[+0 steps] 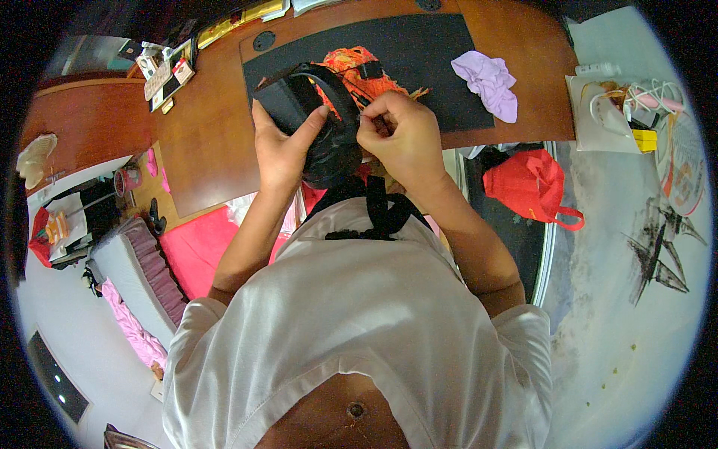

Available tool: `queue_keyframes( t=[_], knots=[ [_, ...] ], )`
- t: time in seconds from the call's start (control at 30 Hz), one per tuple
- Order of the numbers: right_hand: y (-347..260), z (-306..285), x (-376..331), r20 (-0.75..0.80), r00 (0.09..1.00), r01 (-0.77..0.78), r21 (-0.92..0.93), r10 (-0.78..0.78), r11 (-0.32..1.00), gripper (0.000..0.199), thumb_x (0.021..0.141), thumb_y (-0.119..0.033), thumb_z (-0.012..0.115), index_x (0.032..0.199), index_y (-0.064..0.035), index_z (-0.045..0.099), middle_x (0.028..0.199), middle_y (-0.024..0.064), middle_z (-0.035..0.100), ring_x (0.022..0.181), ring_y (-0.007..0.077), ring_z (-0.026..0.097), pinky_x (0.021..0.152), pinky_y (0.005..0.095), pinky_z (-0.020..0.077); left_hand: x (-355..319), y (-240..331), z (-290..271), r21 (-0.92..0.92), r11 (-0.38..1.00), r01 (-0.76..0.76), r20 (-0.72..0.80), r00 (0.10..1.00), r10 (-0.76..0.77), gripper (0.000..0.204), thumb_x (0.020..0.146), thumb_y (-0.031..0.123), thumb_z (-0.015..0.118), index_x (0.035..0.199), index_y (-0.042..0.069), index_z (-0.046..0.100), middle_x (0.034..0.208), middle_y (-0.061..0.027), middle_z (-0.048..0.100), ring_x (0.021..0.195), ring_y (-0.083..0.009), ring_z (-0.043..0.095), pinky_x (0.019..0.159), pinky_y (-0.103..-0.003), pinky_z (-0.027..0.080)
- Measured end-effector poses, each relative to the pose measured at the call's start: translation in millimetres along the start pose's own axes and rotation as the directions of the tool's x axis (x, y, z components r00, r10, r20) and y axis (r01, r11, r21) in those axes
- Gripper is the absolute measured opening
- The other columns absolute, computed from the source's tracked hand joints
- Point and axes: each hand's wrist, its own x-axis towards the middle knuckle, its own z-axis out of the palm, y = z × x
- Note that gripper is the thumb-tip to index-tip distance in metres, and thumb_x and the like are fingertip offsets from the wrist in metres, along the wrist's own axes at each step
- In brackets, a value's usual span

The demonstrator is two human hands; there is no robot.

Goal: The person wipes a large flat-screen TV with two cloths, then cleans a black camera lens with a cloth and a small tool. They plug the lens into a power strip and place it into a red bag.

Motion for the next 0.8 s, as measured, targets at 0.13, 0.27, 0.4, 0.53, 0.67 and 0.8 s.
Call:
queue_keyframes(
  t=[0.13,0.27,0.4,0.53,0.67,0.8],
  knots=[
    [3,0,-1,-0.017,1.000,0.006,0.099,-0.005,0.995,0.010,0.079,0.003,0.070,0.085,0.0005,0.062,0.067,0.0022,0.064,0.059,0.0052,0.058,0.053,0.0220,0.0459,-1,-5,0,-0.047,0.997,0.066,0.013,0.998,-0.066,0.087,0.076,0.008,0.082,0.142,-0.005,0.028,0.114,-0.0165,0.064,0.100,-0.0209,0.065,0.088,-0.032,0.053],
    [3,-1,-1,-0.011,1.000,-0.010,0.147,0.012,0.989,0.009,0.081,0.004,0.070,0.085,0.0005,0.063,0.068,0.0009,0.064,0.061,0.0044,0.058,0.054,0.0212,0.0454,-1,-3,3,-0.107,0.989,0.100,0.020,0.995,-0.099,0.059,0.081,0.004,0.079,0.126,0.001,0.041,0.112,-0.0132,0.062,0.098,-0.0219,0.066,0.083,-0.035,0.056],
    [5,-2,1,0.010,1.000,-0.023,0.224,0.022,0.974,0.008,0.084,0.001,0.071,0.090,0.0005,0.065,0.072,0.0019,0.066,0.063,0.0054,0.061,0.055,0.0220,0.0475,3,-6,4,-0.203,0.966,0.163,0.044,0.987,-0.157,0.062,0.080,0.005,0.079,0.129,0.001,0.040,0.112,-0.0137,0.063,0.097,-0.0225,0.066,0.084,-0.035,0.056],
    [-10,-7,0,0.026,1.000,-0.008,0.179,0.004,0.984,0.013,0.085,-0.002,0.072,0.098,0.0000,0.068,0.083,0.0068,0.069,0.066,0.0107,0.065,0.059,0.0247,0.0510,6,7,5,-0.334,0.870,0.361,0.087,0.931,-0.353,0.065,0.080,0.006,0.079,0.131,0.000,0.040,0.112,-0.0138,0.063,0.099,-0.0218,0.066,0.084,-0.034,0.057],
    [-3,-12,2,0.026,0.970,0.242,-0.039,-0.241,0.969,0.014,0.085,-0.002,0.071,0.099,-0.0002,0.069,0.090,0.0101,0.069,0.072,0.0151,0.069,0.063,0.0259,0.0529,6,8,6,-0.343,0.847,0.406,0.093,0.912,-0.400,0.062,0.080,0.006,0.079,0.128,0.001,0.041,0.112,-0.0148,0.062,0.098,-0.0236,0.066,0.082,-0.036,0.058],
    [1,-12,1,0.023,0.983,0.185,-0.054,-0.184,0.981,0.015,0.087,-0.003,0.071,0.101,-0.0004,0.069,0.090,0.0084,0.069,0.078,0.0134,0.068,0.068,0.0250,0.0523,5,15,9,-0.332,0.847,0.415,0.087,0.908,-0.410,0.065,0.080,0.009,0.080,0.130,0.000,0.038,0.114,-0.0173,0.060,0.098,-0.0258,0.066,0.082,-0.037,0.058]
  ],
)
